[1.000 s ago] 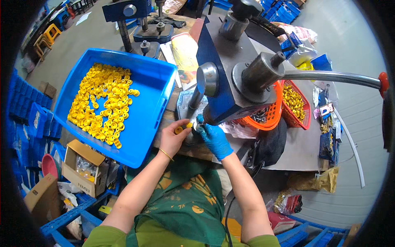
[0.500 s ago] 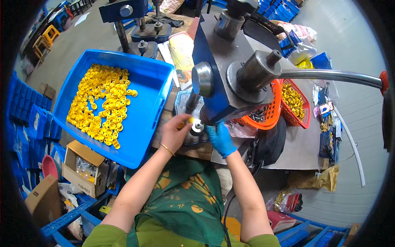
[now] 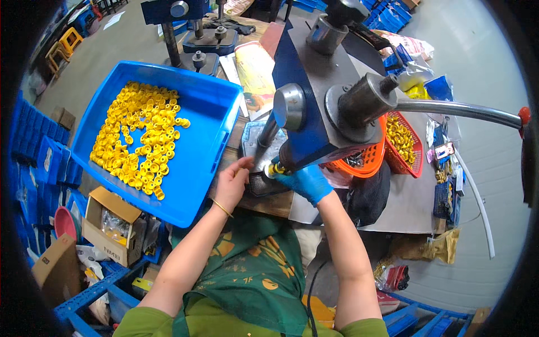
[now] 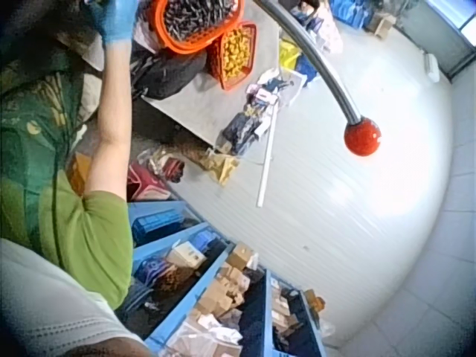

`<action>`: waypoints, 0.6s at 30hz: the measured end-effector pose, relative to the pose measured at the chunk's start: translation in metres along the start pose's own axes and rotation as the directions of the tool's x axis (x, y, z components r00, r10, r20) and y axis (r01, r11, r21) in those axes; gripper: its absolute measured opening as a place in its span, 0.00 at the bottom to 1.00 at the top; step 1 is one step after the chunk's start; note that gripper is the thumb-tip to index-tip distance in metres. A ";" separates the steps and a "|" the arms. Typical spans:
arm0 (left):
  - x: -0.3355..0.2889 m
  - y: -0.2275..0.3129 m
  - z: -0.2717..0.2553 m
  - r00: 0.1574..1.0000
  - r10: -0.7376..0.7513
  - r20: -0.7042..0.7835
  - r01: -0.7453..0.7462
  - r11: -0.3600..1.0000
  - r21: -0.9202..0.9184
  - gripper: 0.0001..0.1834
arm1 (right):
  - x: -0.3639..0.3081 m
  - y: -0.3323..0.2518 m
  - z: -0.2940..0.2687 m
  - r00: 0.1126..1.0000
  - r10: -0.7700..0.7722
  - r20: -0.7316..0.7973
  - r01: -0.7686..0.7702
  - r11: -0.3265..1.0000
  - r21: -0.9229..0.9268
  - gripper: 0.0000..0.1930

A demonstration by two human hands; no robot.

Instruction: The person picks up a yellow plastic part from a blue bin, places it onto the base of a press machine, and pulls the lever to press it. They then remove the pressed part and place it into a basket, repeating this process for several parts.

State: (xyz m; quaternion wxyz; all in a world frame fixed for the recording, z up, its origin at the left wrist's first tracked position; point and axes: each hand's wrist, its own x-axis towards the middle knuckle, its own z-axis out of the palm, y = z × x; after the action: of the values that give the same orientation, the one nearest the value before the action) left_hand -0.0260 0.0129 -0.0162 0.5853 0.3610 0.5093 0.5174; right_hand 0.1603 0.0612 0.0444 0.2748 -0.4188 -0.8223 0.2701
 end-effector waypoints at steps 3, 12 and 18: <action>-0.002 0.006 0.001 0.998 -0.067 0.016 0.068 0.992 -0.106 0.17 | 0.003 0.010 0.008 0.991 0.083 0.110 -0.078 0.996 -0.041 0.15; -0.002 0.017 0.009 0.963 -0.265 0.036 0.259 0.890 -0.374 0.13 | -0.016 0.017 -0.013 0.991 0.123 -0.061 -0.130 0.983 -0.128 0.15; -0.004 0.020 0.004 0.847 -0.511 0.150 0.354 0.331 -0.875 0.10 | 0.013 -0.136 -0.257 0.911 -0.103 -0.400 0.413 0.249 0.876 0.20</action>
State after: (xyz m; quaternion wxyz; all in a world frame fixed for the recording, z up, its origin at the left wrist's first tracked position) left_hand -0.0267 0.0139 0.0045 0.7597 -0.1823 0.2888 0.5534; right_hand 0.2546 0.0591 0.3199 0.6140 -0.0636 -0.5147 0.5951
